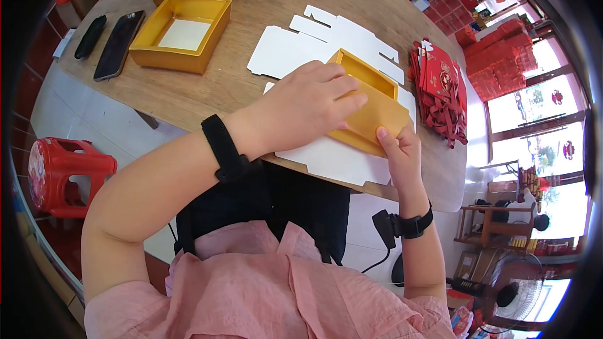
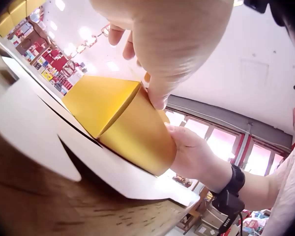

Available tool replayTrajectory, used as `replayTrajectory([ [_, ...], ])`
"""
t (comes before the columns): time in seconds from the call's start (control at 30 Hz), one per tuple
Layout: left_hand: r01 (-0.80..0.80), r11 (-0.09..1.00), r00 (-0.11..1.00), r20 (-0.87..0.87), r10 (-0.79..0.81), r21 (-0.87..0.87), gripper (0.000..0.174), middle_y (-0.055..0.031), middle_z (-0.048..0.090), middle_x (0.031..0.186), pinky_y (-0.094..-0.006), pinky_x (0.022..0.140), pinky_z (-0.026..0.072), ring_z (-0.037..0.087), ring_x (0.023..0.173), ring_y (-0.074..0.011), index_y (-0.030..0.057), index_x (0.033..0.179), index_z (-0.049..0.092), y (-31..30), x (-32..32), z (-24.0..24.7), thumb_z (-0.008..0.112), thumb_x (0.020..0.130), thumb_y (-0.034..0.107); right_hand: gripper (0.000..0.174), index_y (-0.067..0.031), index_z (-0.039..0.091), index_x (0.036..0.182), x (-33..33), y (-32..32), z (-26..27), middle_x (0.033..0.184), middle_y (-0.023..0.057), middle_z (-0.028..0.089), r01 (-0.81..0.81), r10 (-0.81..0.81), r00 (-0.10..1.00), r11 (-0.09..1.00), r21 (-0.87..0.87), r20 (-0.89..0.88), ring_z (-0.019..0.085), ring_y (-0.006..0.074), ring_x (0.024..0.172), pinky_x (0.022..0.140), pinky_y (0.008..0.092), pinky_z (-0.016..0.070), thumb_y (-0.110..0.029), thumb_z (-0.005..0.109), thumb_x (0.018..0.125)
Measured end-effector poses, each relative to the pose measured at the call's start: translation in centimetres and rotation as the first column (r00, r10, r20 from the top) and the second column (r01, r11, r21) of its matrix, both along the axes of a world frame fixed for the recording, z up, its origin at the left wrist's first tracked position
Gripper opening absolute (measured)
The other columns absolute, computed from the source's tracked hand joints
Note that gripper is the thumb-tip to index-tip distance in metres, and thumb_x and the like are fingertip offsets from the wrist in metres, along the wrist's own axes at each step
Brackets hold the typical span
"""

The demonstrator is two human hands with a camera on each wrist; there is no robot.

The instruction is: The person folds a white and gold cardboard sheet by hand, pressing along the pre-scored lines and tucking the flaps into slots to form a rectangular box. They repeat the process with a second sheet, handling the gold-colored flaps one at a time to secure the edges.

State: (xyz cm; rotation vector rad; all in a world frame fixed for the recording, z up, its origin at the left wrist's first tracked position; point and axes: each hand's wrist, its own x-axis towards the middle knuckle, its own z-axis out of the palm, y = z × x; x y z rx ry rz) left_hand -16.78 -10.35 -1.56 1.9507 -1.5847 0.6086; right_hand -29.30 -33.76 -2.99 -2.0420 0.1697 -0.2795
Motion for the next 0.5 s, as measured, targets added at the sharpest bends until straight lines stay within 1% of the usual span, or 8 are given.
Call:
replayTrajectory([
  [0.1, -0.013, 1.0, 0.999, -0.039, 0.012, -0.013, 0.048, -0.0072, 0.06, 0.116, -0.0402, 0.098, 0.0466, 0.055, 0.112, -0.0266, 0.0083, 0.118, 0.062, -0.1, 0.0, -0.1, 0.077, 0.075, 0.02, 0.03, -0.0042, 0.071, 0.117, 0.0, 0.0, 0.0, 0.146, 0.0197, 0.046, -0.002, 0.002, 1.0, 0.999, -0.036, 0.004, 0.036, 0.0292, 0.141, 0.113, 0.0407, 0.0294, -0.019, 0.067, 0.091],
  [0.2, -0.015, 1.0, 0.999, -0.048, 0.016, 0.024, 0.045, -0.0074, 0.061, 0.114, -0.04, 0.097, 0.0474, 0.056, 0.111, -0.0266, 0.0079, 0.116, 0.063, 0.0, 0.2, -0.2, 0.077, 0.075, 0.019, 0.029, -0.0048, 0.071, 0.116, 0.2, 0.1, -0.1, 0.146, 0.0201, 0.046, -0.033, 0.037, 0.998, 0.996, -0.084, 0.051, 0.035, 0.0299, 0.142, 0.113, 0.0415, 0.0291, -0.02, 0.067, 0.092],
  [0.27, 0.005, 0.998, 0.996, -0.091, 0.0, 0.062, 0.043, -0.0076, 0.06, 0.114, -0.0395, 0.095, 0.048, 0.056, 0.111, -0.0268, 0.0076, 0.115, 0.063, 0.0, 0.3, -0.3, 0.077, 0.076, 0.018, 0.025, -0.0039, 0.072, 0.111, 0.3, 0.0, -0.4, 0.146, 0.0206, 0.047, -0.02, 0.029, 0.996, 0.994, -0.11, 0.083, 0.036, 0.0305, 0.141, 0.113, 0.042, 0.029, -0.02, 0.067, 0.092],
  [0.3, 0.005, 0.998, 0.996, -0.09, 0.001, 0.061, 0.043, -0.0076, 0.06, 0.114, -0.0395, 0.095, 0.048, 0.056, 0.111, -0.0268, 0.0076, 0.115, 0.063, 0.0, 0.4, -0.3, 0.077, 0.076, 0.018, 0.025, -0.0039, 0.072, 0.111, 0.3, 0.0, -0.4, 0.146, 0.0206, 0.047, -0.021, 0.03, 0.996, 0.994, -0.111, 0.084, 0.036, 0.0305, 0.141, 0.113, 0.042, 0.029, -0.02, 0.067, 0.092],
  [0.37, 0.016, 0.998, 0.996, -0.091, -0.01, 0.061, 0.039, -0.0075, 0.062, 0.111, -0.0388, 0.095, 0.0482, 0.057, 0.11, -0.0264, 0.0065, 0.112, 0.065, -0.1, 0.7, -0.4, 0.076, 0.076, 0.018, 0.022, -0.0022, 0.073, 0.102, 0.4, 0.2, -0.3, 0.146, 0.0217, 0.047, -0.003, 0.016, 0.993, 0.994, -0.105, 0.115, 0.037, 0.0319, 0.141, 0.114, 0.0423, 0.0277, -0.021, 0.067, 0.092],
  [0.4, 0.016, 0.998, 0.996, -0.09, -0.011, 0.06, 0.039, -0.0075, 0.062, 0.111, -0.0388, 0.095, 0.0482, 0.057, 0.11, -0.0264, 0.0065, 0.112, 0.065, -0.1, 0.8, -0.5, 0.076, 0.076, 0.018, 0.022, -0.0022, 0.073, 0.102, 0.4, 0.1, -0.4, 0.146, 0.0217, 0.047, -0.002, 0.015, 0.993, 0.994, -0.106, 0.116, 0.037, 0.0319, 0.141, 0.114, 0.0423, 0.0277, -0.021, 0.067, 0.092],
  [0.47, 0.044, 0.996, 0.996, -0.082, -0.037, 0.082, 0.035, -0.0071, 0.064, 0.107, -0.0386, 0.095, 0.0482, 0.058, 0.109, -0.0262, 0.0052, 0.108, 0.066, -0.2, 1.0, -0.5, 0.075, 0.078, 0.019, 0.024, -0.0037, 0.068, 0.111, 0.4, -0.1, -0.5, 0.144, 0.019, 0.047, -0.013, 0.041, 0.993, 0.972, -0.236, 0.113, 0.04, 0.0297, 0.139, 0.11, 0.0411, 0.0346, -0.018, 0.067, 0.092],
  [0.5, 0.044, 0.996, 0.996, -0.083, -0.038, 0.082, 0.035, -0.0071, 0.064, 0.107, -0.0386, 0.095, 0.0482, 0.058, 0.109, -0.0262, 0.0052, 0.108, 0.066, -0.2, 1.1, -0.5, 0.075, 0.078, 0.019, 0.024, -0.0037, 0.068, 0.111, 0.4, 0.2, -0.5, 0.144, 0.019, 0.047, -0.012, 0.04, 0.993, 0.972, -0.236, 0.113, 0.04, 0.0297, 0.139, 0.11, 0.0411, 0.0346, -0.018, 0.067, 0.092],
])
